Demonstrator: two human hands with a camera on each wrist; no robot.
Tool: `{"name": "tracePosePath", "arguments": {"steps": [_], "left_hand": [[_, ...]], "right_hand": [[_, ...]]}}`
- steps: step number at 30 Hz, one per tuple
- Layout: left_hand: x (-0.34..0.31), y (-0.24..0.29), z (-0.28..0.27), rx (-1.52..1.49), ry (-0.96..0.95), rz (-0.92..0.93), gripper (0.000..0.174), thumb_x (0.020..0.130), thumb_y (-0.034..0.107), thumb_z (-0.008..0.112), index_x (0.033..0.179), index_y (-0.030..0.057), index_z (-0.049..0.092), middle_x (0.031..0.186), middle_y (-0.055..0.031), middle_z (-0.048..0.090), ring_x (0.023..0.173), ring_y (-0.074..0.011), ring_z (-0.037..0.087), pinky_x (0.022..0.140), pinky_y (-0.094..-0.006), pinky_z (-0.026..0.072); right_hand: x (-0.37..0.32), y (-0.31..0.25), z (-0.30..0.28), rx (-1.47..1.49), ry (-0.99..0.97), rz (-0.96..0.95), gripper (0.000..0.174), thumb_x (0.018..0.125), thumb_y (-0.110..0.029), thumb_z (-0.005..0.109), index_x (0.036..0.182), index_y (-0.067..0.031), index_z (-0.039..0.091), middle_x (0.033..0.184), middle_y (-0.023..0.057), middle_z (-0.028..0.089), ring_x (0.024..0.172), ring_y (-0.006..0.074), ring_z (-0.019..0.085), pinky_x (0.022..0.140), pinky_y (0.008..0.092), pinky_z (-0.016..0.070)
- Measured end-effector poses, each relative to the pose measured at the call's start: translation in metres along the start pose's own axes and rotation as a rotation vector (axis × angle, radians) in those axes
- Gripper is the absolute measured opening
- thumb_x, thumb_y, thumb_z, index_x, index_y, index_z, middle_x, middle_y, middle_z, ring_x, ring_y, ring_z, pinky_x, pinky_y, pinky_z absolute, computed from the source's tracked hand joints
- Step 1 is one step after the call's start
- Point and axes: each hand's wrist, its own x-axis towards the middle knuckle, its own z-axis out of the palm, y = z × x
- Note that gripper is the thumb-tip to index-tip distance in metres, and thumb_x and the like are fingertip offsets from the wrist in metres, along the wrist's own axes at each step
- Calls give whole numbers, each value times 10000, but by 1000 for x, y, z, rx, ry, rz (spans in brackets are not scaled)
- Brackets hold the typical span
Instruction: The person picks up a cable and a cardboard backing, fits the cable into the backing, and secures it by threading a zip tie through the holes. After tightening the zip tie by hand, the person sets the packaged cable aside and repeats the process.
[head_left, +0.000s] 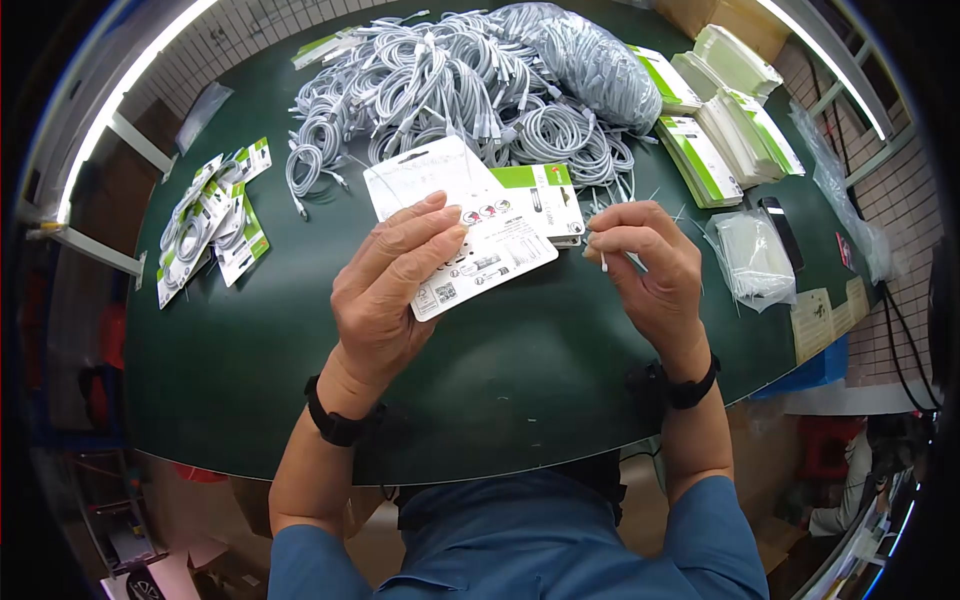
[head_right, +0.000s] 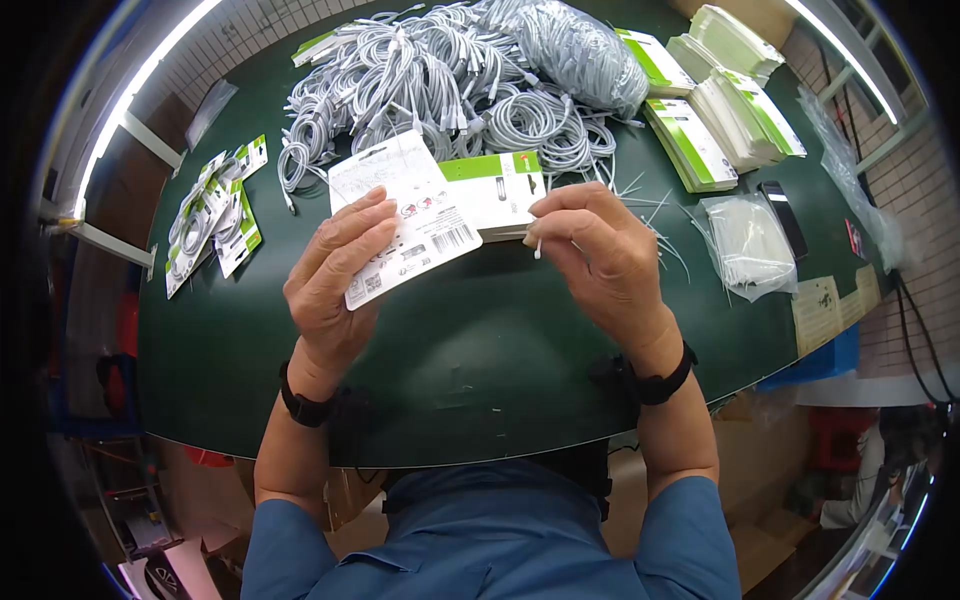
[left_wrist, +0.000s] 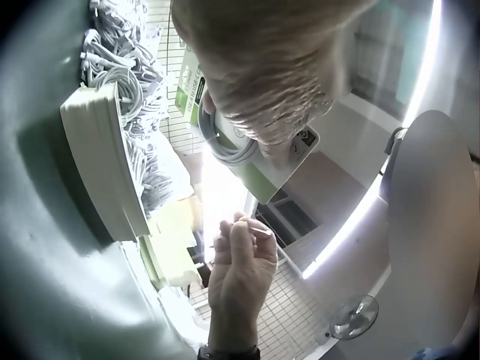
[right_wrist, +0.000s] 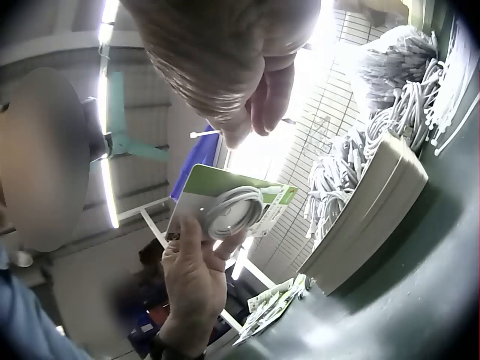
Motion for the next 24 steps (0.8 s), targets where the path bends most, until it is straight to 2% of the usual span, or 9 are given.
{"name": "tracePosePath", "arguments": {"steps": [1,4,9,11,15,24], "left_hand": [[-1,-2,1,29,-12,18,322,862,87,879,1152,-18,784,1206,-195,785,1231,-413,735,1052,-473,586],[-3,-6,6,77,-21,72,363,796,77,901,1143,36,802,1201,-140,788,1194,-351,753,989,-421,634],[-5,-9,5,81,-42,103,339,780,44,886,1092,20,757,1187,-146,780,1188,-360,753,959,-419,648],[-7,-12,6,94,-42,126,312,770,3,863,1034,14,696,1178,-151,776,1180,-371,754,937,-421,657],[-8,-10,7,67,-40,116,281,776,-19,840,989,15,660,1168,-151,774,1170,-375,759,937,-429,658],[-10,-9,9,48,-58,154,216,783,-26,802,945,-8,661,1152,-163,779,1162,-384,763,949,-444,659]], "right_hand": [[-1,-3,1,33,-6,-6,225,831,89,817,995,-50,749,1015,97,746,856,229,740,746,338,609],[-2,-8,5,104,-17,-63,260,807,105,829,1001,-57,766,1018,100,753,851,219,743,735,329,607],[0,-15,2,218,2,-181,296,774,89,876,1016,-29,752,963,151,764,814,225,737,686,323,574],[0,-25,5,307,37,-179,299,796,80,873,1038,-32,737,963,158,767,796,224,734,670,327,563],[0,-38,9,385,26,-203,307,828,35,885,1073,-45,717,979,175,770,763,217,726,646,329,544],[-2,-40,15,436,-35,-123,279,840,70,858,1069,-33,735,984,190,768,808,232,746,669,325,570]]}}
